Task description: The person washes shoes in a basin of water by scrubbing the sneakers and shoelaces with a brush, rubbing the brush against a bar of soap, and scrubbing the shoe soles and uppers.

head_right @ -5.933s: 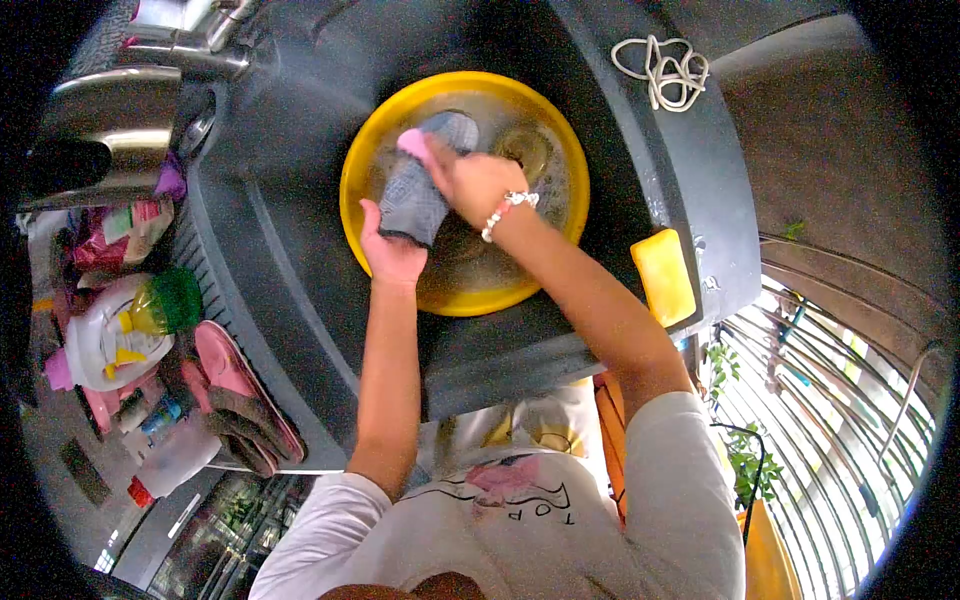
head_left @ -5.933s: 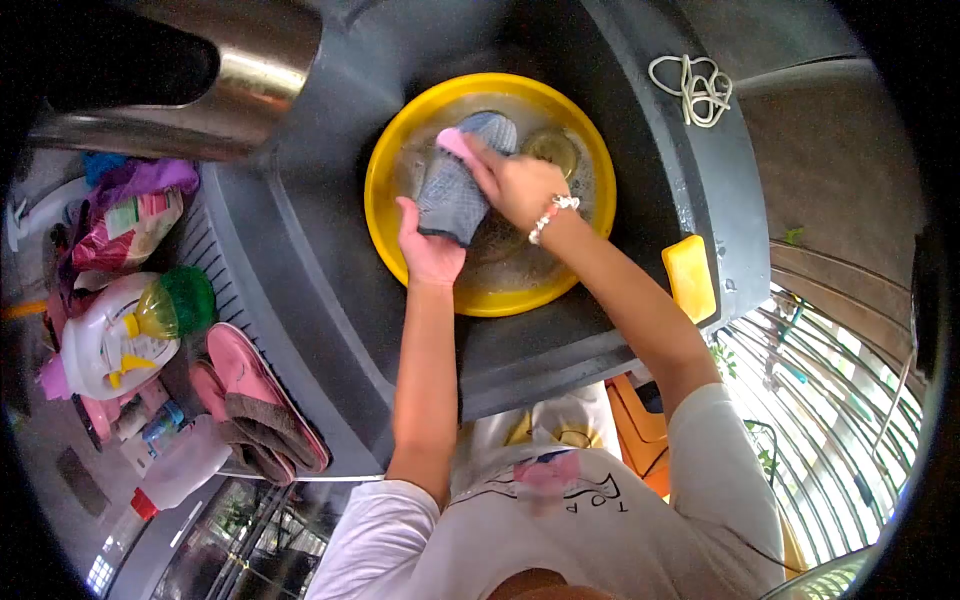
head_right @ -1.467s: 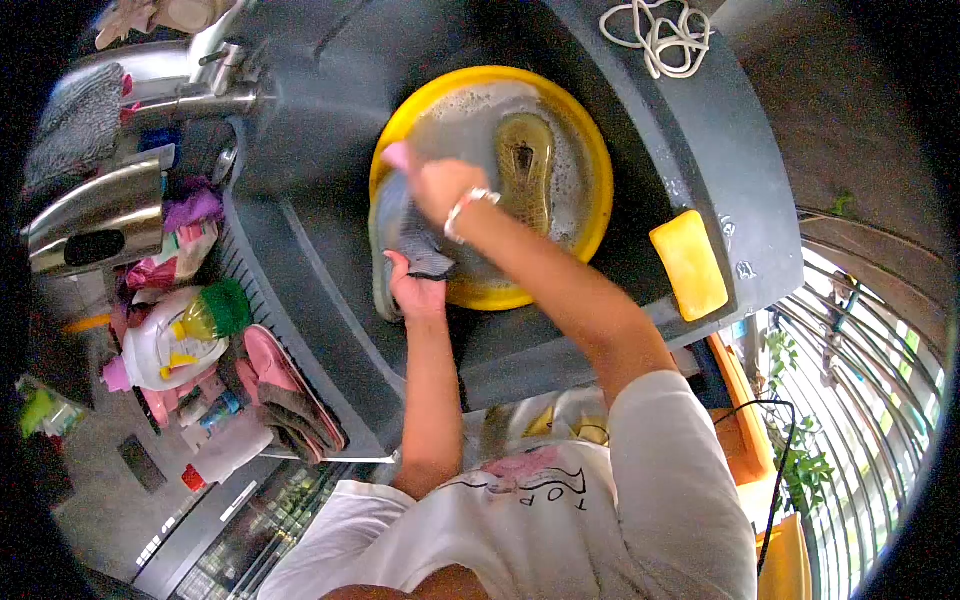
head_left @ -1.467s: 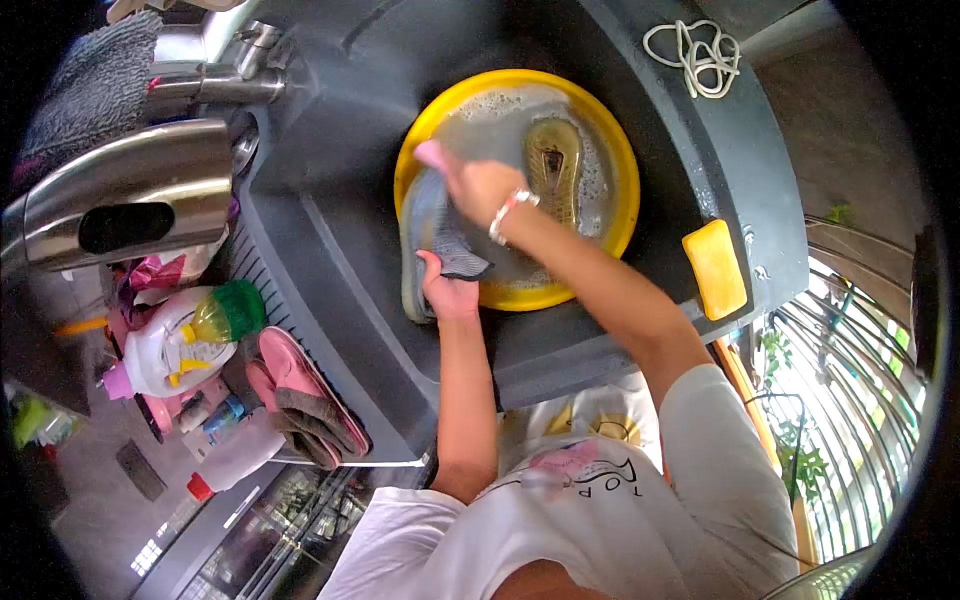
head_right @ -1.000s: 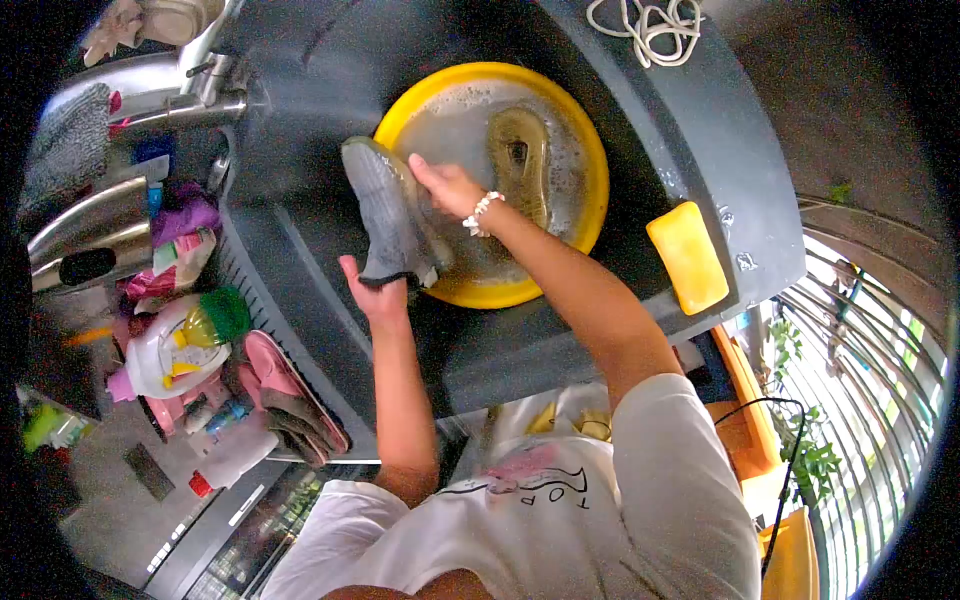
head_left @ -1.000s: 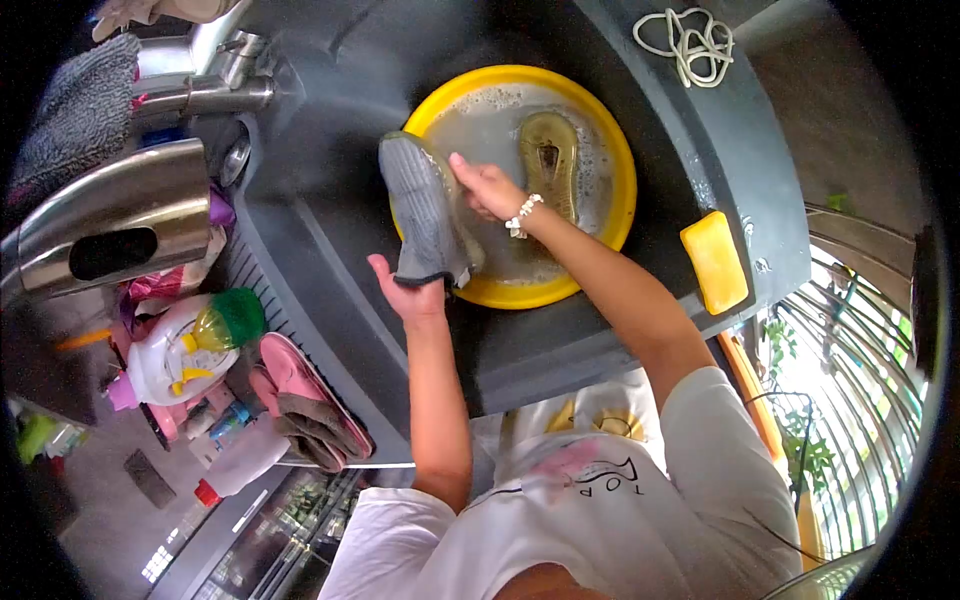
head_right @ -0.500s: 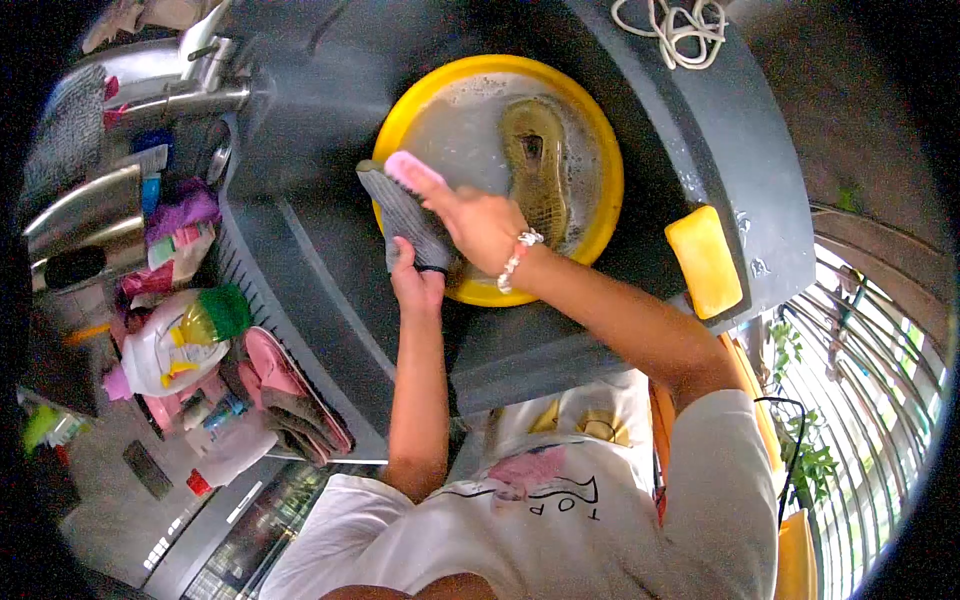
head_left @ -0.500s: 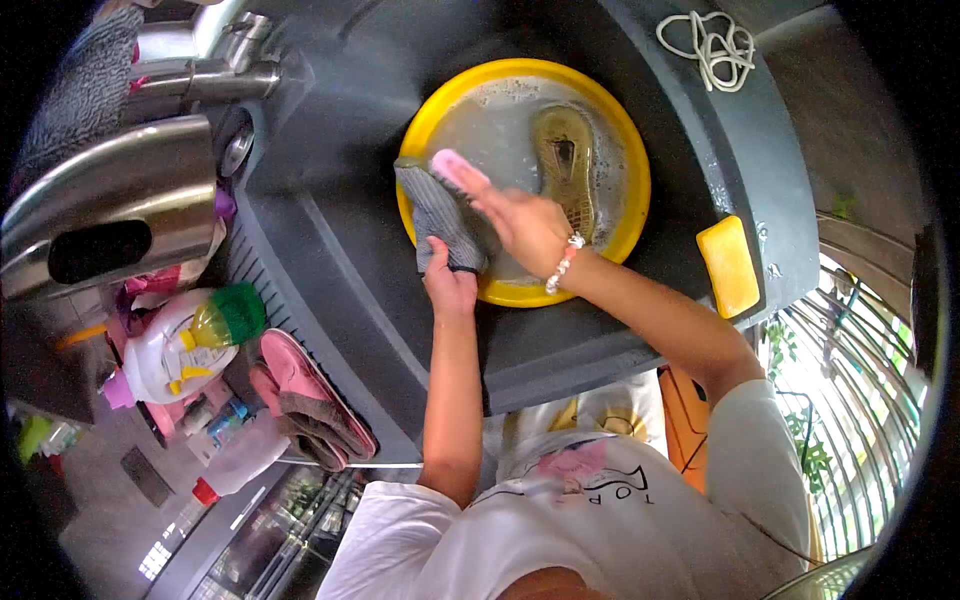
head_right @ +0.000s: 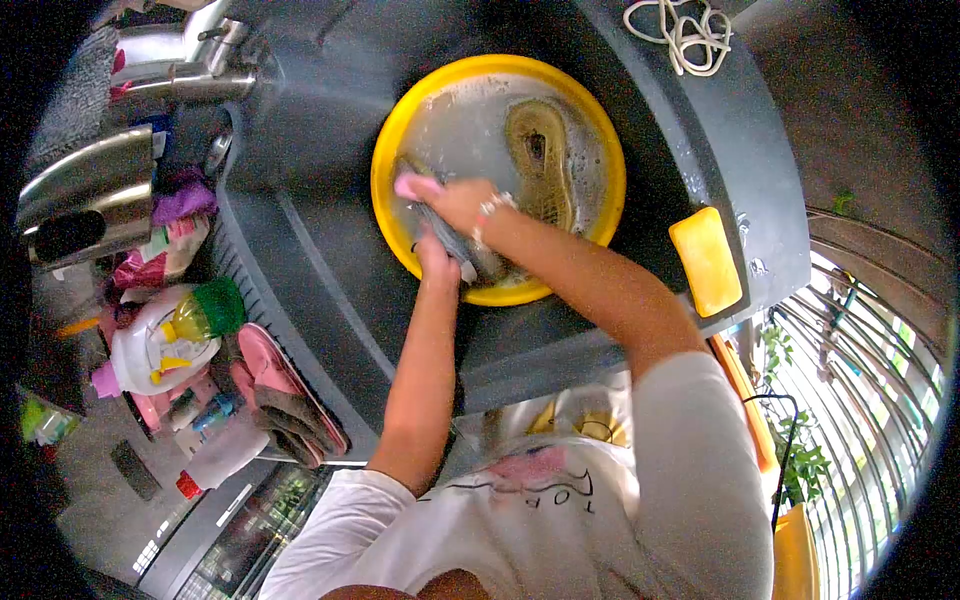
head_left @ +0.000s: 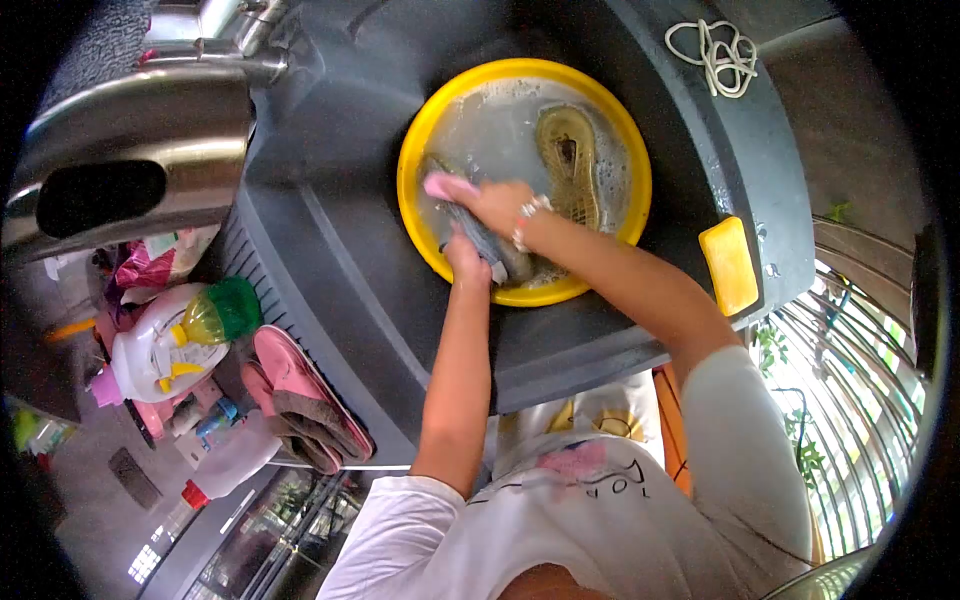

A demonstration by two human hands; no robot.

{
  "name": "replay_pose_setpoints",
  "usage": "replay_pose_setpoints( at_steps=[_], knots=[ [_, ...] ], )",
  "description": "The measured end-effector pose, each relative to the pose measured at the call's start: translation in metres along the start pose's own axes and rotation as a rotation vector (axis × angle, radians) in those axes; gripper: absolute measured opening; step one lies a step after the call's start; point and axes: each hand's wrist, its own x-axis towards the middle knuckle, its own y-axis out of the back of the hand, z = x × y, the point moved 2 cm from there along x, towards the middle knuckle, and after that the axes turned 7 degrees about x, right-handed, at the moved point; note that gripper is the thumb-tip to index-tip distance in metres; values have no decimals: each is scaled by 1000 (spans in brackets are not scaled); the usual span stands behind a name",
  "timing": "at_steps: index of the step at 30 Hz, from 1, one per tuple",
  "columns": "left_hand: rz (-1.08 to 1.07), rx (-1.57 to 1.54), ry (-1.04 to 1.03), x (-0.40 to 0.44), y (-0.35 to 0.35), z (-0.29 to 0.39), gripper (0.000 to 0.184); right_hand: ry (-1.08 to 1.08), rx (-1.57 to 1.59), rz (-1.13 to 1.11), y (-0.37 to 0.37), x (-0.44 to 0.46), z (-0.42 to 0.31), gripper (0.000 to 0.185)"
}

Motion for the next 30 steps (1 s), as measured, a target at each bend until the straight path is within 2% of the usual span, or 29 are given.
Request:
replay_pose_setpoints(
  at_steps=[1, 2, 3, 4, 5, 7, 8, 9, 10, 11, 13, 14, 15, 16, 17, 19, 21, 22, 23, 25, 26, 27, 28, 29, 30],
  knots=[
    [5, -4, 2, -2, 1, -2, 39, -61, 146, 56, -1, 18, 2, 51],
    [38, 22, -6, -2, -3, -1, 39, -58, 139, 59, -4, 31, 3, 51],
    [72, 52, -10, 0, -3, -2, 40, -86, 200, 112, -6, 41, 3, 59],
    [2, 1, -42, -1, -4, -3, 38, -114, 263, 169, -8, 46, 5, 68],
    [-1, 5, -39, 1, -6, -5, 38, -118, 265, 172, -16, 38, 10, 68],
    [-37, 31, -19, 7, -4, -10, 38, -166, 262, 47, -26, -3, 11, 64],
    [25, 89, -79, -8, -11, -5, 38, -180, 257, 7, -24, -22, 8, 63],
    [19, 84, -80, -15, -12, -3, 38, -159, 125, -67, -3, -45, -5, 58],
    [-105, -8, -53, -20, -17, -3, 38, -138, -11, -142, 11, -55, -11, 53],
    [-228, -102, -27, -22, -23, -4, 38, -137, -22, -142, 17, -45, -8, 53],
    [-238, -131, -55, -22, -24, -16, 39, -86, -25, 80, 33, -14, -3, 44],
    [-146, 30, -165, -19, -27, -22, 40, -86, -33, 90, 42, -2, 2, 44],
    [-50, 192, -272, -18, -30, -25, 41, -122, -71, 205, 52, 7, 6, 44],
    [3, 226, -286, -30, -37, -18, 43, -161, -101, 312, 58, 7, 7, 46],
    [0, 234, -275, -42, -42, -12, 43, -174, -95, 310, 58, -3, 9, 46],
    [29, 496, -329, -54, -48, -5, 42, -260, -105, 222, 67, -45, 4, 65],
    [13, 541, -322, -53, -48, -10, 43, -326, -137, 241, 72, -82, -7, 65],
    [18, 579, -325, -55, -47, -16, 43, -368, -149, 160, 76, -97, -11, 63],
    [33, 581, -184, -53, -44, -22, 43, -407, -166, 89, 83, -105, -11, 62],
    [9, 534, -250, -52, -42, -23, 41, -405, -180, 146, 97, -95, -5, 59],
    [58, 595, -411, -58, -44, -20, 38, -364, -211, 210, 104, -79, 8, 58],
    [54, 592, -413, -66, -43, -23, 38, -317, -242, 275, 104, -68, 17, 57],
    [38, 696, -455, -73, -44, -26, 37, -311, -165, 150, 94, -62, 20, 49],
    [20, 808, -498, -75, -44, -26, 36, -234, -99, 139, 80, -73, 21, 53],
    [-99, 832, -436, -72, -43, -28, 47, -308, -96, 177, 82, -87, 15, 55]
  ],
)
